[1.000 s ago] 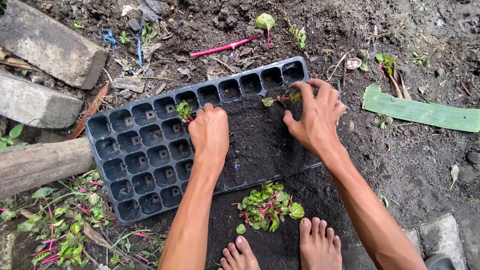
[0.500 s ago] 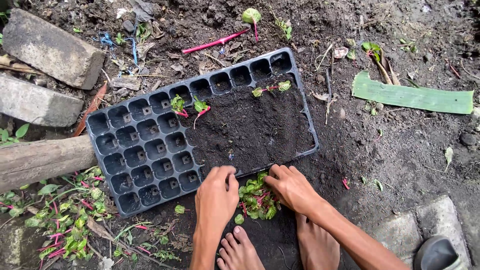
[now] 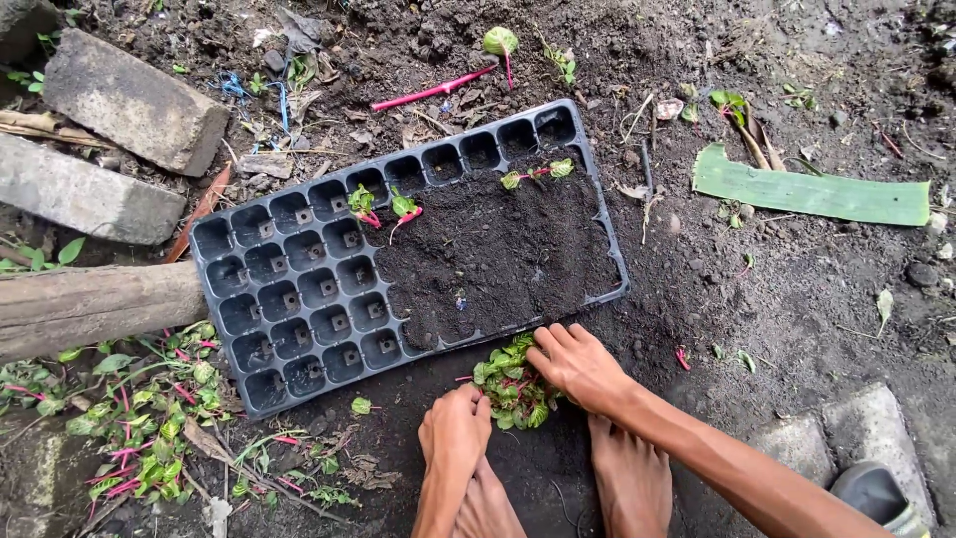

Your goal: Planting small seedlings into a plastic seedling tray filled with soil.

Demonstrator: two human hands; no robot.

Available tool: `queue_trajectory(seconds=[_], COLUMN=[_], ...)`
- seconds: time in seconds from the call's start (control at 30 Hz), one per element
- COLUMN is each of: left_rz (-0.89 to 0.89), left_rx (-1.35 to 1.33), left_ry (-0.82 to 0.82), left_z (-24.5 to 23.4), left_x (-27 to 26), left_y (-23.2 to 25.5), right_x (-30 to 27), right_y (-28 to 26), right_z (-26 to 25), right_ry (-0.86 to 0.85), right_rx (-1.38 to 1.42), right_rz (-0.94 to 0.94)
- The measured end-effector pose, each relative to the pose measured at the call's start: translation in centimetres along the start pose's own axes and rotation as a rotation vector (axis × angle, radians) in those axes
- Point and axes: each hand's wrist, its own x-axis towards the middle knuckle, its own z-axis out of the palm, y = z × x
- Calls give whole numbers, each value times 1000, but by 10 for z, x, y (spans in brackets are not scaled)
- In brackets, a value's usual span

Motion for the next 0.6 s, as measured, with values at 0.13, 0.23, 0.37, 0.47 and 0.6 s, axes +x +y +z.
queue_trajectory(seconds=[0.13, 0.23, 0.37, 0.47, 0.6], left_rz=[4, 65, 11, 53, 106], left_rx=[-45, -84, -185, -554, -1115], left_ry=[-11, 28, 108, 157, -3], left_z=[-9, -6, -24, -61, -46], left_x=[-5, -6, -15, -23, -5], left_y=[5, 3, 13, 33, 23], right_x=[-6, -8, -10, 1, -4], right_y=[-1, 1, 4, 5, 23], right_z=[2, -4, -43, -89, -68], right_ry=[-28, 48, 200, 108, 120], right_rx=[15, 100, 253, 989, 1671], right_rz=[-7, 24, 140, 561, 706])
